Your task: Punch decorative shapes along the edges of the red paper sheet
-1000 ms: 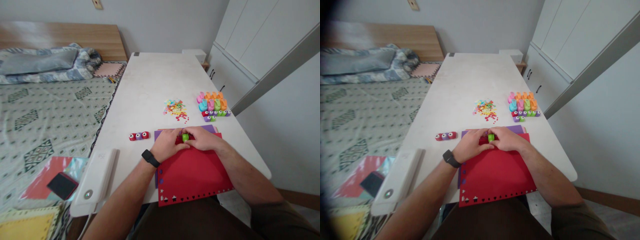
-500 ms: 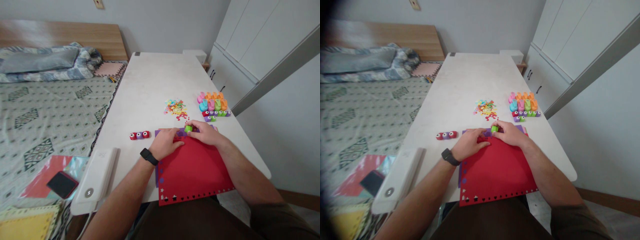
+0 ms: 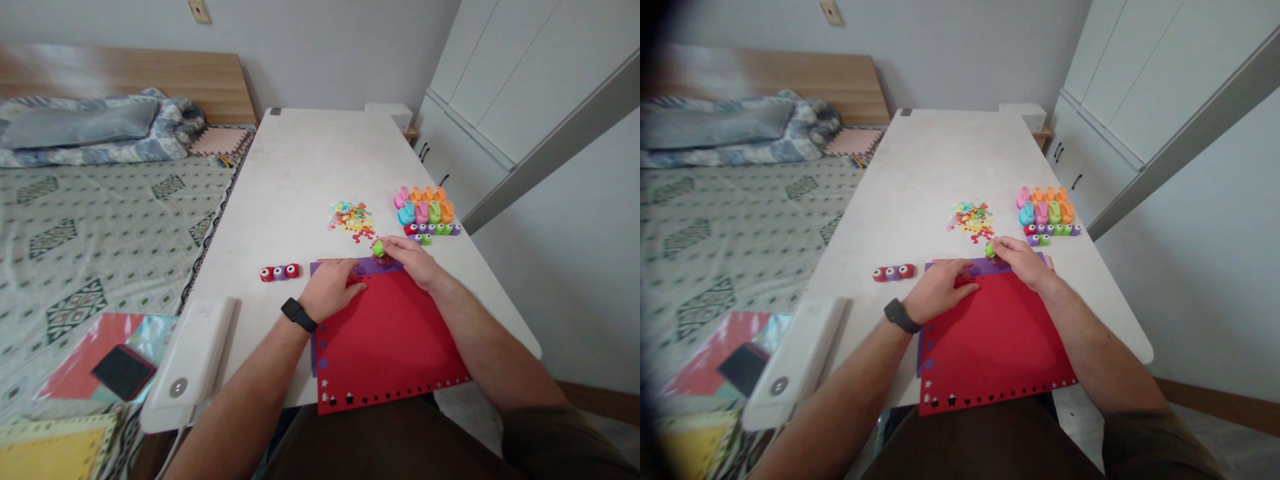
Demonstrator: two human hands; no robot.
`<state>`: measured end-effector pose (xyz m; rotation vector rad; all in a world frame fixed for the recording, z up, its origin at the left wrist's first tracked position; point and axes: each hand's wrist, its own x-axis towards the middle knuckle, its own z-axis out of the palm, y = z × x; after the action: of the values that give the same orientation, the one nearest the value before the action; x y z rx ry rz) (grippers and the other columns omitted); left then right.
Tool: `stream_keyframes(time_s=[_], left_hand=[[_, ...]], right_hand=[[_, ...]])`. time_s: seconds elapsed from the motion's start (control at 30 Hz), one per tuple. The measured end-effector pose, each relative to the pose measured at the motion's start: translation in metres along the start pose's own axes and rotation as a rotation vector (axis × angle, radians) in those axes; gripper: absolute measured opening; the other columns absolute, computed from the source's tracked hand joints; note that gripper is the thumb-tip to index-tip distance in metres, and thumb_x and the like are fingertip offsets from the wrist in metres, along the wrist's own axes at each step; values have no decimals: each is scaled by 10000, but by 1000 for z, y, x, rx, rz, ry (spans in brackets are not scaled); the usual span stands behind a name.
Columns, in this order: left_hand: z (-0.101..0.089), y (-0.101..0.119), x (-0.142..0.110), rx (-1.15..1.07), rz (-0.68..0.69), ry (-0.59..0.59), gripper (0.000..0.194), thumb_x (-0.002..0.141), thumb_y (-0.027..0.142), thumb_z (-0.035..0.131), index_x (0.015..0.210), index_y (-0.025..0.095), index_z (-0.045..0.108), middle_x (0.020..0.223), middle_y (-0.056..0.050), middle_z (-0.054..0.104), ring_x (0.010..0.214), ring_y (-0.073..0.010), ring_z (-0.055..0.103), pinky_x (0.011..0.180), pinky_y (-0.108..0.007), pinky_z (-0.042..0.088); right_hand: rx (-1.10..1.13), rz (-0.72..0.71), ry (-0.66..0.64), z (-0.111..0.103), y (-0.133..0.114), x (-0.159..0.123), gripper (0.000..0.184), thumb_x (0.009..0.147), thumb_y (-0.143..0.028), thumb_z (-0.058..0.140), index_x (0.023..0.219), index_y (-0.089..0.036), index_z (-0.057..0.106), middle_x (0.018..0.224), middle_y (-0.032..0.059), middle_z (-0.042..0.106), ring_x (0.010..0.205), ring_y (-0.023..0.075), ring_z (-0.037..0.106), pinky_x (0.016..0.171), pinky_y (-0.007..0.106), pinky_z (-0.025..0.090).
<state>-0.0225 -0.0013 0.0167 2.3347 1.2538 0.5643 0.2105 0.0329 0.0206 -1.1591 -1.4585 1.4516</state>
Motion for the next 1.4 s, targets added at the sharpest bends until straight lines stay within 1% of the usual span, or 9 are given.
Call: stream_keyframes(time_s=[0.13,0.3,0.4,0.53,0.7,0.9,1.03,1.13,1.4], left_hand=[[-1,1,0,2,-2,-3,393,901,378,711,1224,163,646,1061,-98,750,997,-246,700,908,-375,546],[-1,2,0,10,-3,-6,374,904,385,706,1208,173,656,1053,-99,750,990,-247,700,891,-371,549],[0,1,0,6,1,-2,371,903,377,706,1205,168,652,1054,-98,752,984,-247,702,891,-373,550],[0,1,0,12,3,-2,376,908,376,699,1213,163,649,1073,-102,753,990,-251,703,901,-379,551],[0,2,0,11,-1,5,382,905,374,703,1223,169,651,1101,-104,752,1005,-245,704,915,-368,550],[2,0,-1,12,5,14,386,905,380,701,1222,166,653,1083,-106,753,1002,-248,704,904,-371,554],[2,0,-2,10,10,19,377,911,383,694,1226,180,653,1113,-106,749,1034,-249,700,934,-375,550],[0,1,-2,15,3,14,378,906,375,700,1231,186,652,1136,-107,744,1057,-250,697,953,-374,547],[-1,2,-2,22,5,14,384,913,370,691,1246,184,647,1143,-110,741,1072,-252,689,969,-378,536]], right_hand=[[54,51,18,1,0,0,355,925,-536,640,941,-192,726,905,53,742,777,174,642,739,310,460],[105,89,29,1,1,1,415,925,-564,625,1038,-182,744,930,79,764,746,175,644,688,301,453],[143,115,31,1,2,2,443,924,-593,613,1024,-182,747,920,83,765,736,173,646,664,293,447],[120,72,69,0,5,6,423,919,-591,626,968,-189,748,960,87,764,769,173,644,650,285,443],[46,5,161,0,10,14,391,893,-582,668,1000,-212,737,946,59,743,818,180,635,658,284,441],[-98,-13,259,0,14,19,443,870,-626,665,992,-210,756,875,20,703,695,148,540,669,299,429],[-25,-41,287,-2,18,22,439,862,-624,675,1029,-222,738,973,41,711,808,173,599,668,294,456],[29,-30,313,-3,19,23,462,848,-647,676,1029,-224,721,989,56,714,877,193,634,656,287,469],[61,-5,305,-4,20,23,492,841,-686,658,931,-204,703,924,59,708,846,188,646,644,283,460]])
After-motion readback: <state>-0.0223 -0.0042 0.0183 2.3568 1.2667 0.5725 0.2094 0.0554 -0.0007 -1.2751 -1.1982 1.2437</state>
